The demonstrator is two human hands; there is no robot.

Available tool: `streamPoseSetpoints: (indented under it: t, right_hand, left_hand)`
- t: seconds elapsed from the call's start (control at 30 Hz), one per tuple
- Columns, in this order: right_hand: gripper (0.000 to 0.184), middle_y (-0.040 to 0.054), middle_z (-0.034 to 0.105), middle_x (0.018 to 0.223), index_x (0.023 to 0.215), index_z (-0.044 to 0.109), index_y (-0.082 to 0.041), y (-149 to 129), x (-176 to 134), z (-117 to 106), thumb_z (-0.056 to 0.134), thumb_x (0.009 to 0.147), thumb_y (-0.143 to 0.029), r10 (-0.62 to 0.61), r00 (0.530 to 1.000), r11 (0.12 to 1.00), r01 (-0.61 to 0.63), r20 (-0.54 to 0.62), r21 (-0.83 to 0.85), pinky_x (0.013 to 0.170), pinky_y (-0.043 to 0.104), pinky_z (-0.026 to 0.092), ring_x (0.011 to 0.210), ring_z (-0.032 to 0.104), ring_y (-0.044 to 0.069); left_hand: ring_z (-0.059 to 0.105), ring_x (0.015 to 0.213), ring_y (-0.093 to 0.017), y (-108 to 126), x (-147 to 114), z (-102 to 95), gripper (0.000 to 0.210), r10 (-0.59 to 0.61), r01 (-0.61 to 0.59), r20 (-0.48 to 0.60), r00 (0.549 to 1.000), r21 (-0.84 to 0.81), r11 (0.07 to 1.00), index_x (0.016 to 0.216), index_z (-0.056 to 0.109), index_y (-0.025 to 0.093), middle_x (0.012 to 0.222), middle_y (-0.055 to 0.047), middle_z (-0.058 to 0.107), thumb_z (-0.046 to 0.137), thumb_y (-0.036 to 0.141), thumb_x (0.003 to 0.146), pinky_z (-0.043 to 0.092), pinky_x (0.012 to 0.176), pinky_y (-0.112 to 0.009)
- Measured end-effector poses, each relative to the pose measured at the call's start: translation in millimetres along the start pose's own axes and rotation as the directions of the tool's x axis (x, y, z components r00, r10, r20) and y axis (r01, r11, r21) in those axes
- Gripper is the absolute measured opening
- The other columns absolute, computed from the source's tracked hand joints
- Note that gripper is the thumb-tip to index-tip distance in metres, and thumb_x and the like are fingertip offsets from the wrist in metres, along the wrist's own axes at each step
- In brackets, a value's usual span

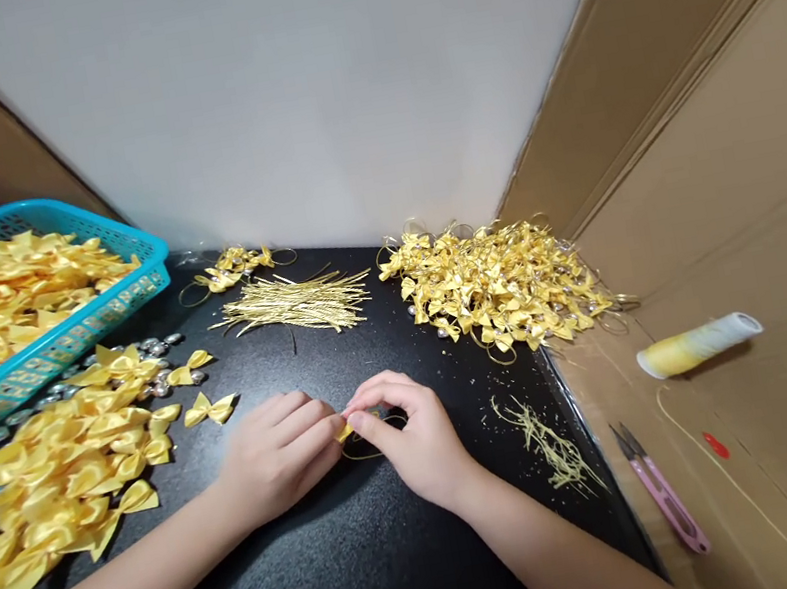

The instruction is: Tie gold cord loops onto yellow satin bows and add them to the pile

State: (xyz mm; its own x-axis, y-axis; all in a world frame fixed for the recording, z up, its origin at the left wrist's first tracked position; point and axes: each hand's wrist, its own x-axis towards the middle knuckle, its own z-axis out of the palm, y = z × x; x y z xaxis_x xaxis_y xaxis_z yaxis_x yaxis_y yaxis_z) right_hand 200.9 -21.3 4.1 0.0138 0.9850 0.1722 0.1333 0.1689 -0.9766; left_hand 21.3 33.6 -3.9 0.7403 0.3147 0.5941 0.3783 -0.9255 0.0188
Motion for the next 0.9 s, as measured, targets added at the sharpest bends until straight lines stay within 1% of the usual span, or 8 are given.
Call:
streamPoseSetpoints:
  t: [0.13, 0.3, 0.47, 0.57, 0.67, 0.73, 0.8, 0.9]
  right_hand:
    - [0.007, 0.004, 0.068, 0.089, 0.072, 0.07, -0.023, -5.1, 10.9, -1.0, 0.069, 0.079, -0.024, -0.043, 0.997, 0.999, 0.041, -0.058, -0.031, 0.086, 0.037, 0.046, 0.091, 0.061, 0.019]
    - [0.012, 0.0031, 0.068, 0.084, 0.07, 0.07, -0.023, -8.7, 29.6, 3.8, 0.071, 0.076, -0.033, -0.047, 0.997, 0.994, 0.054, -0.064, 0.099, 0.072, 0.032, 0.047, 0.083, 0.061, 0.018]
    - [0.019, 0.0024, 0.07, 0.077, 0.072, 0.072, -0.022, -5.7, 41.5, 8.9, 0.075, 0.069, -0.041, 0.077, 0.995, 0.985, -0.066, -0.063, 0.158, 0.07, 0.031, 0.049, 0.073, 0.062, 0.016]
    - [0.025, 0.0031, 0.073, 0.076, 0.075, 0.074, -0.021, -3.3, 44.9, 8.8, 0.077, 0.066, -0.043, 0.156, 0.987, 0.975, -0.146, -0.05, 0.165, 0.072, 0.033, 0.052, 0.07, 0.064, 0.017]
    - [0.025, 0.0031, 0.074, 0.075, 0.076, 0.074, -0.021, -3.0, 46.6, 9.0, 0.077, 0.065, -0.043, 0.152, 0.987, 0.976, -0.143, -0.048, 0.166, 0.073, 0.034, 0.053, 0.07, 0.066, 0.018]
    - [0.024, 0.0032, 0.074, 0.075, 0.076, 0.074, -0.021, -3.6, 46.7, 10.6, 0.077, 0.066, -0.042, 0.134, 0.99, 0.98, -0.124, -0.05, 0.157, 0.072, 0.034, 0.053, 0.069, 0.066, 0.018]
    - [0.022, 0.0034, 0.073, 0.074, 0.076, 0.073, -0.02, -3.9, 46.7, 13.2, 0.076, 0.068, -0.041, 0.111, 0.992, 0.984, -0.101, -0.066, 0.144, 0.069, 0.032, 0.053, 0.067, 0.066, 0.017]
    - [0.021, 0.0027, 0.072, 0.071, 0.074, 0.071, -0.02, -4.3, 48.3, 16.4, 0.075, 0.068, -0.04, 0.085, 0.991, 0.984, -0.067, -0.104, 0.162, 0.067, 0.031, 0.053, 0.066, 0.065, 0.016]
  left_hand:
    - [0.042, 0.061, -0.015, -3.5, 4.6, -2.9, 0.023, -0.003, 0.003, 0.004, 1.0, 0.017, 1.0, 0.076, 0.057, 0.017, 0.063, 0.0, 0.054, 0.044, 0.018, 0.095, 0.032, 0.056, -0.027]
    - [0.04, 0.059, -0.015, -10.8, 7.6, -5.8, 0.026, -0.078, 0.078, -0.022, 0.997, 0.009, 0.997, 0.072, 0.055, 0.017, 0.062, -0.001, 0.051, 0.042, 0.018, 0.095, 0.033, 0.055, -0.027]
    - [0.042, 0.059, -0.016, -16.9, 9.5, -8.0, 0.028, -0.117, 0.117, 0.001, 0.993, -0.025, 0.993, 0.069, 0.053, 0.018, 0.062, -0.001, 0.053, 0.042, 0.018, 0.094, 0.035, 0.053, -0.027]
    - [0.05, 0.066, -0.016, -17.7, 9.7, -8.8, 0.018, -0.2, 0.199, 0.012, 0.98, -0.146, 0.969, 0.076, 0.057, 0.017, 0.072, -0.003, 0.061, 0.048, 0.019, 0.091, 0.042, 0.06, -0.028]
    - [0.058, 0.074, -0.015, -16.5, 8.3, -8.6, 0.006, -0.336, 0.308, -0.029, 0.941, -0.334, 0.891, 0.09, 0.061, 0.017, 0.084, -0.004, 0.066, 0.056, 0.021, 0.089, 0.047, 0.069, -0.028]
    - [0.059, 0.072, -0.014, -16.0, 6.9, -7.9, 0.005, -0.4, 0.337, -0.063, 0.914, -0.427, 0.839, 0.091, 0.062, 0.018, 0.083, -0.002, 0.068, 0.058, 0.018, 0.089, 0.049, 0.069, -0.026]
    - [0.061, 0.07, -0.012, -16.4, 5.5, -6.9, 0.006, -0.412, 0.328, -0.079, 0.908, -0.48, 0.814, 0.088, 0.063, 0.018, 0.081, -0.002, 0.069, 0.058, 0.014, 0.088, 0.049, 0.068, -0.025]
    - [0.063, 0.073, -0.013, -17.5, 4.2, -5.9, 0.008, -0.354, 0.283, -0.05, 0.934, -0.504, 0.816, 0.085, 0.064, 0.018, 0.081, -0.002, 0.071, 0.059, 0.013, 0.087, 0.05, 0.069, -0.025]
